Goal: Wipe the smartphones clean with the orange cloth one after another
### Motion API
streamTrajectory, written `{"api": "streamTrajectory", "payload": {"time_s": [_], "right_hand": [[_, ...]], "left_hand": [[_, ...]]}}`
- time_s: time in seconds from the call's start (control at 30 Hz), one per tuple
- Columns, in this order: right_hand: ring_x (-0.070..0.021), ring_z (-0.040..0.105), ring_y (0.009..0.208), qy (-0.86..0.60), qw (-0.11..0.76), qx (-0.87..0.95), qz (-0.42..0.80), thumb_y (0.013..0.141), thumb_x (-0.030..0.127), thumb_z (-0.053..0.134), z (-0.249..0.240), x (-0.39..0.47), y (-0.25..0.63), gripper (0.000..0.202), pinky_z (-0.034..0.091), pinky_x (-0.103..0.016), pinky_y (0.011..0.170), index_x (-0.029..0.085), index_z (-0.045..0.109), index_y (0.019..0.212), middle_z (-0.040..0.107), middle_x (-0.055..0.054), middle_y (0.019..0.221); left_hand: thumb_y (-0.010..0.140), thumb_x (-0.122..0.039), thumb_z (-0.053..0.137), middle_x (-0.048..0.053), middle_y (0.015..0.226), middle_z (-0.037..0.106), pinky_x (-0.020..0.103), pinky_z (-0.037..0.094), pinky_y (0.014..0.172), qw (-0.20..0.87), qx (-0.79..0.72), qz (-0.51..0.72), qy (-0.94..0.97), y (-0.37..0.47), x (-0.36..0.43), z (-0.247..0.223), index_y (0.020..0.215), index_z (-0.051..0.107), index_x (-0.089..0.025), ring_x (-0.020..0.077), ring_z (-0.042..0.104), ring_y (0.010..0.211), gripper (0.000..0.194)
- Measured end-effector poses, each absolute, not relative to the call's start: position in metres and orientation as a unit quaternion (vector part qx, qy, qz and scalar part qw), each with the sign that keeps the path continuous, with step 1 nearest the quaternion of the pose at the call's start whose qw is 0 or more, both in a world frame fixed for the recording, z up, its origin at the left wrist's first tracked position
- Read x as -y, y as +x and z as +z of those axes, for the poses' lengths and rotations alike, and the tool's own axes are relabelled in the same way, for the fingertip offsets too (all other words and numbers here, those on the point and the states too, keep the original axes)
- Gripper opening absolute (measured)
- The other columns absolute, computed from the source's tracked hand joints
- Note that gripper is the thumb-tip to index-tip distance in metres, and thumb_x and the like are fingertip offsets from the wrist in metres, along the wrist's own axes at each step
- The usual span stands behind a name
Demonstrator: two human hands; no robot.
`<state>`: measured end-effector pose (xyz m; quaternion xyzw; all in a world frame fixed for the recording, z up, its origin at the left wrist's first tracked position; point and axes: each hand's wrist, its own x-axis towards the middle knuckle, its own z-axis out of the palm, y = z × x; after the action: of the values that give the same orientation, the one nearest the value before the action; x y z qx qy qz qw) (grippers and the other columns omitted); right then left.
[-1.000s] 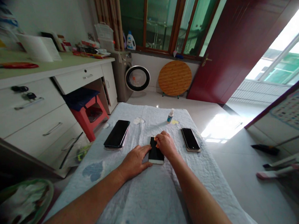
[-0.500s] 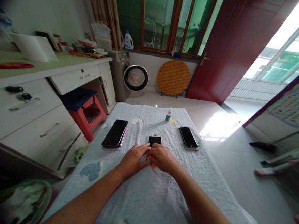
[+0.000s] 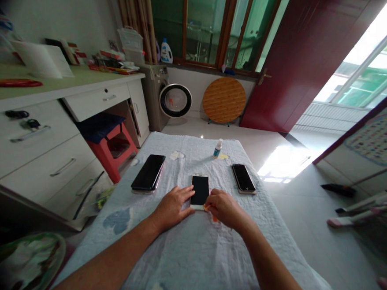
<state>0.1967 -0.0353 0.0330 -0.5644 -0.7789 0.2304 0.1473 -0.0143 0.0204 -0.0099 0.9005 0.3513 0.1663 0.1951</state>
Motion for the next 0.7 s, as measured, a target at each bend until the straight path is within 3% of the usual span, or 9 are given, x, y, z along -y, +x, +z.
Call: {"api": "streamTrajectory", "payload": {"time_s": [0.27,0.5,0.7], "right_hand": [[-0.0112,0.056,0.077,-0.526,0.178,0.801,0.223,0.082,0.012,0.056,0.022,0.028,0.170,0.017,0.041,-0.022,0.074,0.019,0.071,0.081,0.058,-0.002,0.086],[-0.0123,0.057,0.077,-0.577,0.195,0.770,0.191,0.081,0.011,0.056,0.015,-0.001,0.192,0.017,0.041,-0.023,0.073,0.018,0.071,0.084,0.059,-0.003,0.084],[-0.0124,0.057,0.077,-0.650,0.200,0.724,0.115,0.084,0.018,0.056,0.003,-0.039,0.193,0.016,0.040,-0.022,0.073,0.018,0.072,0.087,0.058,-0.002,0.083]], "left_hand": [[0.084,-0.046,0.060,0.009,0.139,0.051,0.040,0.040,0.101,0.181,-0.352,0.172,0.902,-0.014,-0.020,-0.012,0.124,0.059,-0.017,0.0273,0.053,0.116,0.050],[0.079,-0.036,0.066,0.011,0.141,0.050,0.042,0.041,0.101,0.186,-0.352,0.159,0.903,-0.014,-0.019,-0.007,0.125,0.057,-0.016,0.0284,0.053,0.116,0.051],[0.079,-0.037,0.066,0.012,0.139,0.051,0.042,0.040,0.102,0.186,-0.348,0.165,0.904,-0.015,-0.019,-0.007,0.125,0.057,-0.015,0.0283,0.053,0.114,0.051]]}}
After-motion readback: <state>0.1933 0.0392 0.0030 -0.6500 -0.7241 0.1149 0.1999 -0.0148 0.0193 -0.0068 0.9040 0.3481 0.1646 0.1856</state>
